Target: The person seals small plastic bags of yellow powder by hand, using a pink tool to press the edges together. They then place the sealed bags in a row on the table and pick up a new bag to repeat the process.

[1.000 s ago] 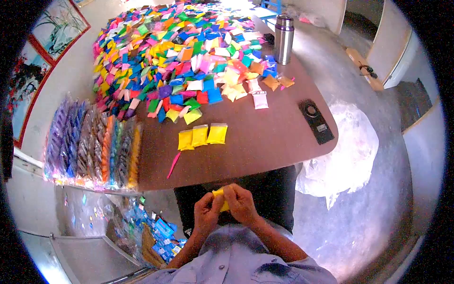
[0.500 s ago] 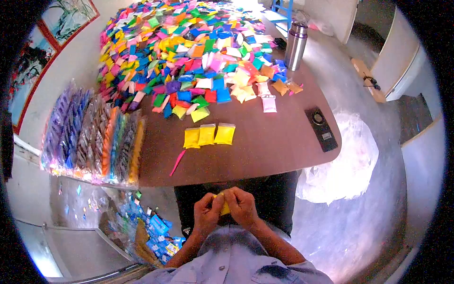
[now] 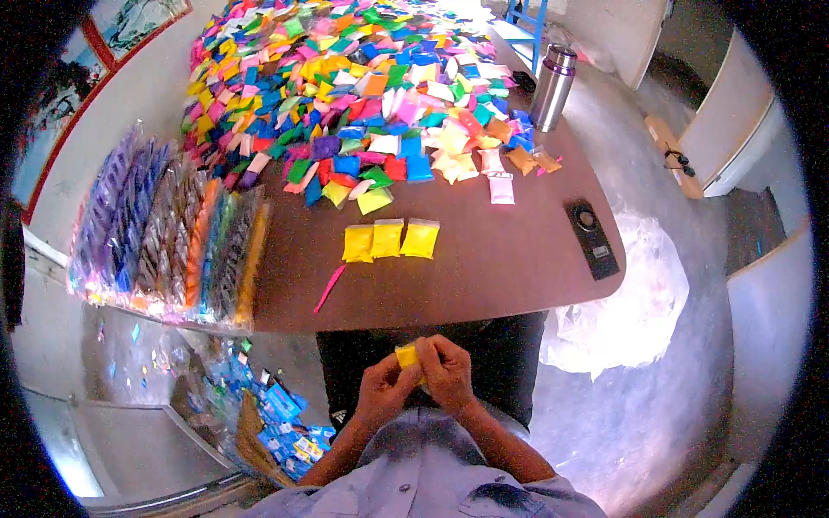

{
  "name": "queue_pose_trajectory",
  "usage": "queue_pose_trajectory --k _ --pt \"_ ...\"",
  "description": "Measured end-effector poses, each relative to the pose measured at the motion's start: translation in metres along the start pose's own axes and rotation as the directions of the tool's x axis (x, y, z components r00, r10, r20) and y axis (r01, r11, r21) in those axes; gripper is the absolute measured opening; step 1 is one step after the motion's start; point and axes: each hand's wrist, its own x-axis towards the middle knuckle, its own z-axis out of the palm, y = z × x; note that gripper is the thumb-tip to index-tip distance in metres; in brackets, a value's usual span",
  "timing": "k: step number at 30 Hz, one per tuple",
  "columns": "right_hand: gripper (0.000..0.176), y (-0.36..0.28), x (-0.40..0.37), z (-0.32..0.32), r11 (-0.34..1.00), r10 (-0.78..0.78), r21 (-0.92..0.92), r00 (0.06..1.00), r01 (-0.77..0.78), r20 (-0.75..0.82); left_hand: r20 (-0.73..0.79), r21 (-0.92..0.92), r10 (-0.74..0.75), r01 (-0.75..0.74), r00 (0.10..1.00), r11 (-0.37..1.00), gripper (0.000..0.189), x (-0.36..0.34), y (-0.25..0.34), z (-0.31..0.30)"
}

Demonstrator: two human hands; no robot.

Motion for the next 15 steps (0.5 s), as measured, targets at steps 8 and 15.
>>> queue_pose_trajectory --k 8,15 --pt "0.017 0.003 -0.001 0.015 0.999 0.017 -0.034 0.999 -0.018 -0.043 -0.119 0.244 0.15 -0.118 0.981 0.962 0.023 0.004 -0.005 -0.012" --pt "0.031 -0.007 -0.007 0.021 0.957 -0.064 -0.281 0.996 0.077 0.057 -0.112 0.614 0.483 -0.322 0.868 0.72 0.02 0.012 0.008 -0.019"
